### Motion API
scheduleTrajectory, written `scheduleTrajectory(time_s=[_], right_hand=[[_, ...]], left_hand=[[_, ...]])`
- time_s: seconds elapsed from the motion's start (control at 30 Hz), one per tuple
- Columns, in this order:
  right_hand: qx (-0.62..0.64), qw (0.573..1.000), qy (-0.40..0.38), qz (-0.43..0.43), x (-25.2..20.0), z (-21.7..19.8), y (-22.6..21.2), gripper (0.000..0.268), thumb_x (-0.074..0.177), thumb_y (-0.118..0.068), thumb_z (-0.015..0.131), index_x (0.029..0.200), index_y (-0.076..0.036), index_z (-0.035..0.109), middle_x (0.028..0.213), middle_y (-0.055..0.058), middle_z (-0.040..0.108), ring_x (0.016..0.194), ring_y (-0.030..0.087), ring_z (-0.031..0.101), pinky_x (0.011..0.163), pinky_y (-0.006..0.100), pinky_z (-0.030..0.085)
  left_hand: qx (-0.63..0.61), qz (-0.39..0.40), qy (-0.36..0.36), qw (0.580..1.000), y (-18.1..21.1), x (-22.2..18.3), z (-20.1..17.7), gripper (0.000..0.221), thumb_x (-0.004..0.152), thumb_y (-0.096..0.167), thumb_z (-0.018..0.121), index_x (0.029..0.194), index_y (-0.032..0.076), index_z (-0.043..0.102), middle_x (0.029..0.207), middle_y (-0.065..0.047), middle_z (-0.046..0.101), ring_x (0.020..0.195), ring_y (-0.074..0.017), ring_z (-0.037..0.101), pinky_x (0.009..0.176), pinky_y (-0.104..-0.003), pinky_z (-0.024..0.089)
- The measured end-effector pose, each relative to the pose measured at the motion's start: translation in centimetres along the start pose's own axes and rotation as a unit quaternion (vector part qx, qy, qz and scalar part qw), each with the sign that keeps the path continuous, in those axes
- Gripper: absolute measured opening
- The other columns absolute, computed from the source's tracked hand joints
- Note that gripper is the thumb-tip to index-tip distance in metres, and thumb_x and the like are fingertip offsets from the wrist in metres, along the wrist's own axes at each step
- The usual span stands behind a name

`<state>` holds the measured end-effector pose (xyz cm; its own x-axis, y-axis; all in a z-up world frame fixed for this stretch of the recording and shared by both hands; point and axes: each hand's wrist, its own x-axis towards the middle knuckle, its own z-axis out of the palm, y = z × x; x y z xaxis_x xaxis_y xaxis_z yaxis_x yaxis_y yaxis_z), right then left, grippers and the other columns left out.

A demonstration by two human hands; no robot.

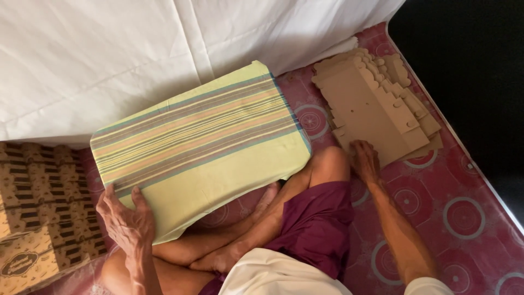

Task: A person is sitting on the floor manually folding and assembling cardboard boxes from flat sheets.

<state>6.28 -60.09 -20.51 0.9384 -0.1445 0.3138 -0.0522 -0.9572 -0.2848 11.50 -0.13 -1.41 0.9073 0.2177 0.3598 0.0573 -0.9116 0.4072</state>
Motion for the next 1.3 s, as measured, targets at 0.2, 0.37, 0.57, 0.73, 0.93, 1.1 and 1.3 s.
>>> scheduleTrajectory(time_s=[0.2, 0.37, 0.57, 0.73, 0.93, 1.1, 1.3], right_hand=[[-0.053, 0.996, -0.031, 0.071, -0.2, 0.8, -0.4, 0.041, 0.082, -0.004, 0.065, 0.122, -0.008, 0.063, 0.125, 0.011, 0.067, 0.108, 0.037, 0.062, 0.087, 0.047, 0.051], [-0.036, 0.986, -0.088, 0.139, 0.7, -1.5, -1.4, 0.021, 0.097, -0.024, 0.06, 0.1, -0.003, 0.063, 0.096, 0.018, 0.07, 0.08, 0.039, 0.064, 0.072, 0.049, 0.049], [-0.009, 0.966, -0.024, 0.257, 1.7, -2.7, -0.5, 0.023, 0.099, -0.018, 0.055, 0.095, 0.003, 0.064, 0.078, 0.015, 0.067, 0.064, 0.032, 0.054, 0.066, 0.045, 0.045], [-0.075, 0.951, -0.054, 0.294, 2.6, -2.4, 1.5, 0.032, 0.084, 0.001, 0.073, 0.114, -0.009, 0.078, 0.084, 0.017, 0.076, 0.061, 0.031, 0.064, 0.062, 0.044, 0.052], [0.092, 0.955, 0.02, 0.28, 3.0, -3.9, 3.3, 0.015, 0.097, -0.015, 0.071, 0.094, 0.0, 0.073, 0.076, 0.012, 0.07, 0.064, 0.026, 0.058, 0.068, 0.04, 0.048], [0.139, 0.962, 0.089, 0.219, 3.7, -4.7, 5.4, 0.019, 0.097, -0.014, 0.079, 0.096, 0.002, 0.07, 0.079, 0.009, 0.065, 0.064, 0.02, 0.052, 0.06, 0.034, 0.045], [0.228, 0.93, 0.088, 0.276, 5.8, -8.7, 3.4, 0.026, 0.104, -0.022, 0.078, 0.088, -0.006, 0.065, 0.074, -0.002, 0.055, 0.061, 0.011, 0.04, 0.054, 0.03, 0.034]], left_hand=[[-0.003, -0.01, 0.007, 1.0, -0.2, -0.2, 0.3, 0.046, 0.103, 0.012, 0.069, 0.14, -0.004, 0.048, 0.123, -0.03, 0.053, 0.102, -0.043, 0.062, 0.079, -0.05, 0.055], [0.002, 0.009, 0.016, 1.0, -0.5, -0.3, 0.5, 0.045, 0.103, 0.011, 0.069, 0.14, -0.005, 0.049, 0.121, -0.029, 0.054, 0.098, -0.041, 0.063, 0.075, -0.048, 0.056], [-0.001, -0.007, 0.01, 1.0, -0.2, -0.3, 0.3, 0.047, 0.103, 0.012, 0.07, 0.141, -0.005, 0.049, 0.123, -0.03, 0.053, 0.101, -0.0429, 0.062, 0.077, -0.05, 0.055], [0.01, 0.003, 0.009, 1.0, -0.9, -0.3, 0.7, 0.047, 0.103, 0.011, 0.07, 0.141, -0.005, 0.049, 0.12, -0.03, 0.054, 0.095, -0.041, 0.064, 0.072, -0.047, 0.058], [0.003, -0.001, 0.007, 1.0, -0.6, -0.3, 0.5, 0.046, 0.104, 0.01, 0.069, 0.142, -0.004, 0.047, 0.12, -0.028, 0.052, 0.098, -0.0405, 0.062, 0.074, -0.047, 0.057], [-0.007, -0.002, 0.011, 1.0, -0.4, -0.3, 0.4, 0.047, 0.103, 0.008, 0.069, 0.142, -0.002, 0.046, 0.121, -0.03, 0.053, 0.094, -0.043, 0.064, 0.071, -0.05, 0.057], [-0.008, 0.006, 0.02, 1.0, 0.0, -0.4, 0.0, 0.047, 0.101, 0.008, 0.07, 0.141, -0.003, 0.047, 0.123, -0.031, 0.054, 0.098, -0.0453, 0.063, 0.076, -0.052, 0.055]])
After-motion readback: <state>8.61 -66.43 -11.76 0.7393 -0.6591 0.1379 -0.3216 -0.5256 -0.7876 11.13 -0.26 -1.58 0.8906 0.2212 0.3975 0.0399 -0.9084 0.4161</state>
